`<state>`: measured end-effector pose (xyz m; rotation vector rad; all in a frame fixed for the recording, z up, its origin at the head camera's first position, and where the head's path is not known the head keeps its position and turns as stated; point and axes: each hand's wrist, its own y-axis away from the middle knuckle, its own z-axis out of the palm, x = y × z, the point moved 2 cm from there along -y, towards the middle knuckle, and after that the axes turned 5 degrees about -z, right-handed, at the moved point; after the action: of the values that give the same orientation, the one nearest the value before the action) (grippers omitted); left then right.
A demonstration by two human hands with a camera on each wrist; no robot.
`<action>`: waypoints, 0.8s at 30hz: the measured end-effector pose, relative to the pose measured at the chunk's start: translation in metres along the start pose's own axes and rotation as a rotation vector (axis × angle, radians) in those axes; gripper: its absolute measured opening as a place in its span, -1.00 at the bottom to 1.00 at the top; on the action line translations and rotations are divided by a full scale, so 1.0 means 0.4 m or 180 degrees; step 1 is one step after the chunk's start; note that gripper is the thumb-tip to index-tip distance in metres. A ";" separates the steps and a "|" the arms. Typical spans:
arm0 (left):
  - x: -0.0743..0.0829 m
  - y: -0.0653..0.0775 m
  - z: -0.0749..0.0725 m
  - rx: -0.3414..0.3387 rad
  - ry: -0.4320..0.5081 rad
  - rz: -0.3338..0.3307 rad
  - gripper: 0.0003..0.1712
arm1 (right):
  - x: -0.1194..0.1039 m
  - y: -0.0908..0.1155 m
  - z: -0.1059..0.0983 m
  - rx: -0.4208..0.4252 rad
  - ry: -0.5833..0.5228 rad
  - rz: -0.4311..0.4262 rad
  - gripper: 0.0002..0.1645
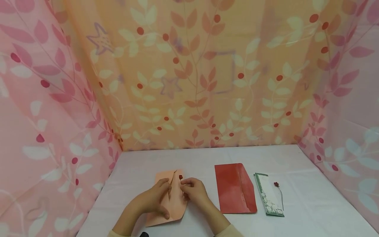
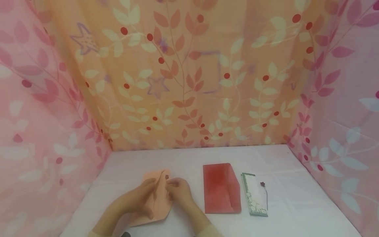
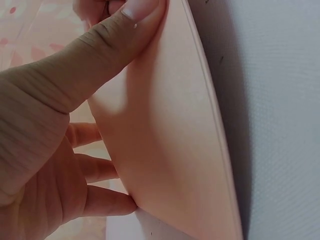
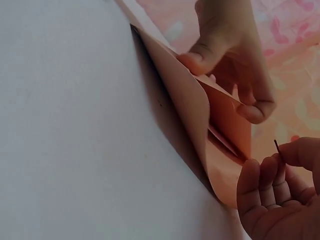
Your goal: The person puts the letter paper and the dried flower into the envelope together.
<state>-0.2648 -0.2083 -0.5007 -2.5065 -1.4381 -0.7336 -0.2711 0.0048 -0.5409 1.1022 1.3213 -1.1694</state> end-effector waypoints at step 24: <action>-0.026 -0.014 -0.005 0.0193 -0.0066 0.0336 0.21 | 0.011 -0.018 0.085 0.0157 0.0298 -0.0063 -0.81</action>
<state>-0.2746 -0.2139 -0.5046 -2.5283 -1.3023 -0.6376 -0.2748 -0.0298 -0.5454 1.1945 1.3843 -1.1826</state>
